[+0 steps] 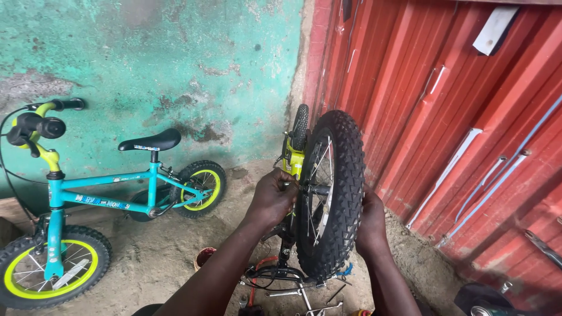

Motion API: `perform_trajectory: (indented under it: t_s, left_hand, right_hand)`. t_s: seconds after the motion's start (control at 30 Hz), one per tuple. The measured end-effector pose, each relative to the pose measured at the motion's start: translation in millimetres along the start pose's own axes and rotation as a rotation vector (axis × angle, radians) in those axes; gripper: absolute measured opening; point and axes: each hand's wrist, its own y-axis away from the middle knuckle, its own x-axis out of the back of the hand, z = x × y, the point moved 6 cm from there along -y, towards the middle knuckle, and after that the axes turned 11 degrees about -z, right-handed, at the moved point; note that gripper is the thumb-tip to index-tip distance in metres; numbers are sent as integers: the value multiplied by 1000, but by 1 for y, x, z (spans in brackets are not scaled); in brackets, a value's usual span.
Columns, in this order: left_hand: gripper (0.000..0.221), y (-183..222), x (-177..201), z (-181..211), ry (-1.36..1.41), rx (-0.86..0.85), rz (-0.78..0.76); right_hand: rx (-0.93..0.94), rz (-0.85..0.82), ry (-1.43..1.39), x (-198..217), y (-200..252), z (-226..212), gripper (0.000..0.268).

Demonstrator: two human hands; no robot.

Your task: Fixing a bicycle wheel by loosening the axle nuts with a wrench and removing the wheel from the frame for inspection.

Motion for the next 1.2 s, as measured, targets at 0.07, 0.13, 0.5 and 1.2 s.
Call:
perform_trajectory:
  t_s: [0.07, 0.13, 0.5, 1.2]
  left_hand:
    - [10, 2, 2, 0, -1, 4, 7]
    - [10, 4, 3, 0, 10, -4, 16]
    - [14, 40, -6, 38, 200, 8, 175]
    - [14, 106, -89, -38, 568, -75, -43]
  right_hand:
    - [-10, -4, -66, -1, 0, 8, 31]
    - [-17, -15, -94, -3, -1, 8, 33]
    - [97, -230, 676, -67, -75, -148, 16]
    - [-179, -1618, 1554, -255, -71, -175, 32]
